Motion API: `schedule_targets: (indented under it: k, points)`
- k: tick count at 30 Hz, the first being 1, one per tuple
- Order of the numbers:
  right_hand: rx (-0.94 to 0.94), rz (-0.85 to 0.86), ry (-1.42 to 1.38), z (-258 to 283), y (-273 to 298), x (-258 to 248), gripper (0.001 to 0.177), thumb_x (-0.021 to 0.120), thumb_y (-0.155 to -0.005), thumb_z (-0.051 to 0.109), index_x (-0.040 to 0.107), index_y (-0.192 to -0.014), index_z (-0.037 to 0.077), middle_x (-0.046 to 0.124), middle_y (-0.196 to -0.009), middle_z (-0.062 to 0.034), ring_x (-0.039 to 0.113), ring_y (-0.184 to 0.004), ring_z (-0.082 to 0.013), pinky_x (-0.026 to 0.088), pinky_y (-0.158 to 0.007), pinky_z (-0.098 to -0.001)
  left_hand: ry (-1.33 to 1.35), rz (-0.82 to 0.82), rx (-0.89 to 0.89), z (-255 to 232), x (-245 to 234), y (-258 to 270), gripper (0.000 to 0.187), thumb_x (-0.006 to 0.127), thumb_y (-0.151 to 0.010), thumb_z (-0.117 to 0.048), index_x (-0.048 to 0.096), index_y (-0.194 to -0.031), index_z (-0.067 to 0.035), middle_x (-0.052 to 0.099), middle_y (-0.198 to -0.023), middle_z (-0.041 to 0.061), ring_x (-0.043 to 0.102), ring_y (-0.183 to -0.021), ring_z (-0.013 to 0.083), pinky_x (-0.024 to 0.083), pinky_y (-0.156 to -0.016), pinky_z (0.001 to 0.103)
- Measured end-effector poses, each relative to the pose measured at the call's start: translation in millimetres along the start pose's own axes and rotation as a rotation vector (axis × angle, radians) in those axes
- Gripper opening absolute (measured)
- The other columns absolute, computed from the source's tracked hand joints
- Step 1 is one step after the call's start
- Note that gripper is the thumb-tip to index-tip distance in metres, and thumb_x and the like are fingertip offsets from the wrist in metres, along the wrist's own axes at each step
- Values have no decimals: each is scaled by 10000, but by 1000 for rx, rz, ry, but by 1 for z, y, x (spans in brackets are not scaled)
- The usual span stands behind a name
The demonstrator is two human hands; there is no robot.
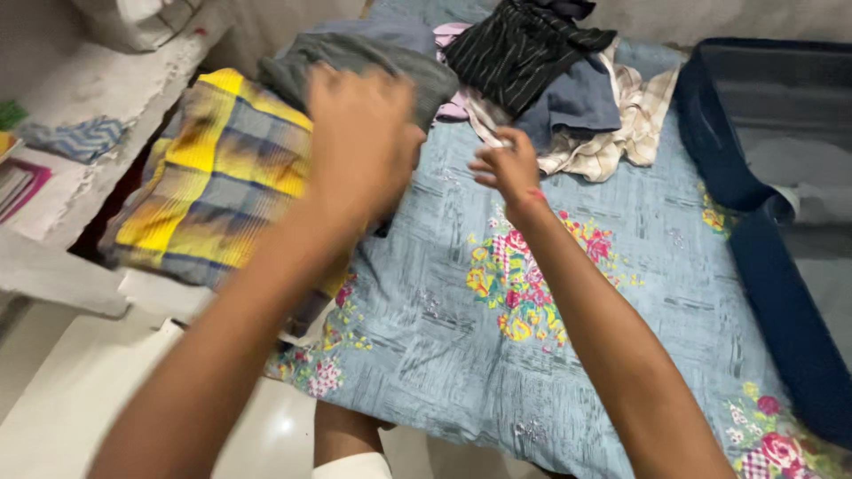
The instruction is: The person sits on the floor and folds several items of clothing on a bed. They fold a pair of grey trousers, a dark grey shirt, and a pair of black striped trousers, placing each folded item into a neat stack on the bed.
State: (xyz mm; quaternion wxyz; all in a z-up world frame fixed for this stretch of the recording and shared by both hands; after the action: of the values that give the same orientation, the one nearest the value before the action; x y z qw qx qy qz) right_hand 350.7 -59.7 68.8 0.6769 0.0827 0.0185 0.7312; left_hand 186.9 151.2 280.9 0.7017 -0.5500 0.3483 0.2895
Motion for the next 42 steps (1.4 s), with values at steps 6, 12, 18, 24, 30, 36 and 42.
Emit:
schedule_targets:
  k: [6,12,18,24,30,36,42]
  points:
    - [125,-252,110,-104,-20,-162,397,621,-867,19,555,-1258,50,717,-961,-149,738,-779,-219,608,-654,-315,406,153,-15,-127,89,79,606,706,-849,-359,576,-1363,-67,562,-1407,221,515,-1293,392,330,-1098,600]
    - [-100,-261,36,-124,-84,-235,459,630,-923,-14,493,-1359,30,725,-1001,-168,736,-787,-237,601,-675,-355,558,367,-198,-157,225,139,686,634,-908,-419,479,-1451,-29,361,-1555,272,265,-1460,476,174,-1162,630]
    - [-44,-327,-243,-69,-166,-192,812,693,-956,86,113,-1502,243,672,-872,-91,694,-659,-223,572,-547,-354,581,336,-214,-155,228,143,634,579,-952,-392,493,-1463,-26,360,-1571,271,270,-1477,452,168,-1174,607]
    - [-70,-503,-198,-90,-220,-185,395,653,-872,45,479,-1218,119,638,-731,-28,590,-540,-149,424,-452,-287,583,338,-207,-155,219,132,612,584,-936,-382,519,-1432,-30,387,-1549,267,285,-1462,446,182,-1160,612]
    - [-197,-167,116,-155,-90,-175,471,473,-1050,321,523,-640,93,499,-525,-39,457,-435,-154,347,-406,-330,544,318,-188,-155,217,135,604,589,-942,-376,505,-1430,-29,394,-1538,275,301,-1459,448,195,-1158,608]
    - [447,-167,-78,-272,265,-161,290,596,-746,109,631,-1034,115,580,-659,-15,471,-532,-111,317,-464,-274,587,255,-151,-157,203,133,797,668,-786,-243,440,-1503,20,419,-1501,264,340,-1412,443,233,-1141,581]
    - [-145,-116,-136,-220,379,-177,415,594,-731,5,630,-1144,27,601,-971,-125,511,-612,-107,396,-491,-266,877,245,32,-193,168,167,704,676,-726,-100,544,-1416,-61,537,-1417,226,499,-1338,394,381,-1117,478]
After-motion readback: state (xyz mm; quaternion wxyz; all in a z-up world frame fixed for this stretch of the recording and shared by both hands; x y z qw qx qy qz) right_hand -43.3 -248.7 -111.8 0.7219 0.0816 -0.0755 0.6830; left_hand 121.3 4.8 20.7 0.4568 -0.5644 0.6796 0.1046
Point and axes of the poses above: each hand's wrist, its own y-axis away from the middle knuckle, its own x-axis out of the palm, z = x × y, the point moved 6 cm from there along -y, towards the middle knuckle
